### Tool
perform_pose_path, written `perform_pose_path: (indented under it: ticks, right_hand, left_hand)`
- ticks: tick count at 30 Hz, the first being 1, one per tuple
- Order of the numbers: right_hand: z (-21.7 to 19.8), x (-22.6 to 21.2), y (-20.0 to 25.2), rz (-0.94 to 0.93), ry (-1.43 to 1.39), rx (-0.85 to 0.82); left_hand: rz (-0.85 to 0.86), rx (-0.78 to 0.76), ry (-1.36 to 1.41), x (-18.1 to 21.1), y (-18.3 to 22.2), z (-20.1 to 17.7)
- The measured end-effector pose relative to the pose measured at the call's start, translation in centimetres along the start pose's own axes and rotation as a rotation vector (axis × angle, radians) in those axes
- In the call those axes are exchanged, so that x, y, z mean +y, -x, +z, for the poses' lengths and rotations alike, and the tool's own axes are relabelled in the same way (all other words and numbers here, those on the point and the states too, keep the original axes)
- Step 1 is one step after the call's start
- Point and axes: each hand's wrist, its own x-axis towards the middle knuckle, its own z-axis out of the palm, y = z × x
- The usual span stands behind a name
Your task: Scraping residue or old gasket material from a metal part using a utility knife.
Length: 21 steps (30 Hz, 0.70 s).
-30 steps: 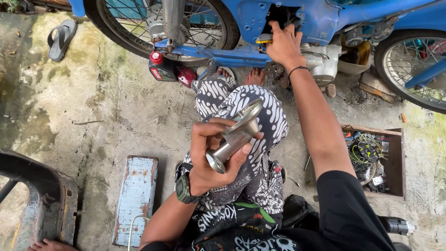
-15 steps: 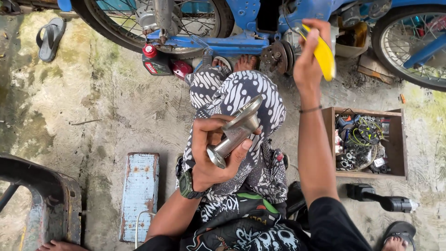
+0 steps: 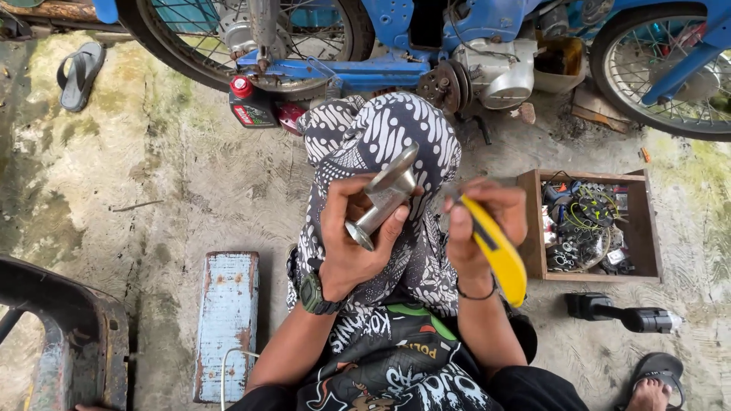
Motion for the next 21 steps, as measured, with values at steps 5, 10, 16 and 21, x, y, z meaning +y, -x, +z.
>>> perform_pose_path:
  ticks: [5, 10, 16, 21]
  right_hand:
    - [1.5, -3.0, -0.8, -0.033, -0.161, -0.040]
    - [1.0, -3.6, -1.4, -0.029, -0.273, -0.091]
    - [1.4, -4.7, -5.9, -0.155, -0.100, -0.290]
    - [2.4, -3.9, -8.7, -0.179, -0.047, -0.260]
  left_hand:
    - [0.036, 0.001, -0.057, 0.6, -0.7, 0.5]
    - [0.063, -0.027, -0.055, -0.4, -0.8, 1.3]
    - [0.056, -0.109, -0.054, 0.0, -3.0, 2.5]
    - [0.051, -0.143, -0.088, -0.3, -6.0, 2.9]
